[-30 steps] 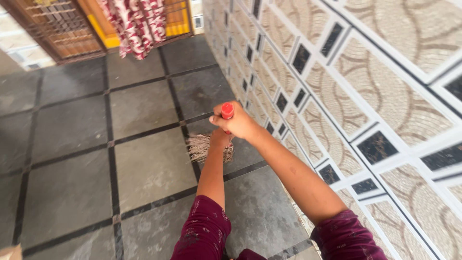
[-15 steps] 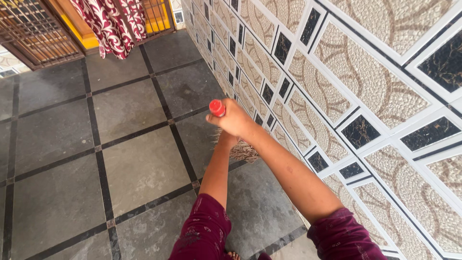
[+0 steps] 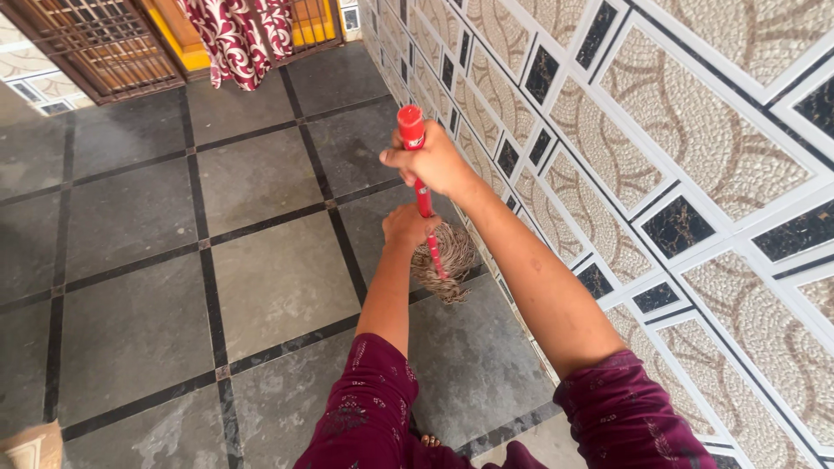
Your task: The person mops a tiled floor using a mop with a red handle, performing back and forth strokes across different sections of the entryway floor near a parked motorcycle.
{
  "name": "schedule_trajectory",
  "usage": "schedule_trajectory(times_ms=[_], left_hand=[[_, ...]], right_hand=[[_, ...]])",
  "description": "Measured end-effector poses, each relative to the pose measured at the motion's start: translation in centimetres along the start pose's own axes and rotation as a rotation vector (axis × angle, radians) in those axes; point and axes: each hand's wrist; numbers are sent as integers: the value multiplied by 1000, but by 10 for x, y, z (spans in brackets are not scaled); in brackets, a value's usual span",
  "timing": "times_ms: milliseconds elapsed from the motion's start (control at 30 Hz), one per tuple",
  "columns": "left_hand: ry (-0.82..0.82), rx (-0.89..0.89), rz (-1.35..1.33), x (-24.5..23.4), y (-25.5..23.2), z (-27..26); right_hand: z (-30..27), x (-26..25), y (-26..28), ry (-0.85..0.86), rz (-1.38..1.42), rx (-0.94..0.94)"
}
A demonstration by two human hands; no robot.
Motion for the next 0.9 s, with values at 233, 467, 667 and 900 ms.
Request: schedule_trajectory(times_ms=[233,467,667,900], left_hand=[[-44,-76,47,-39,42,-13],[-133,-143,81,-54,93,-26],[-165,-183,65,-46,106,-22],[-89,-75,40,-41,90,-7]], right_hand=[[12,29,-2,29,54,-99],[14,66,-17,139,99,-127],[18,69,-20,143,126,-122],[30,55,5,68,149,-63]])
Point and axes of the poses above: each hand's wrist, its own z-axis towards the middle knuckle, its own x-axis out of the palm, y = z × x, and after that the axes turned 3 degrees about y, right-handed
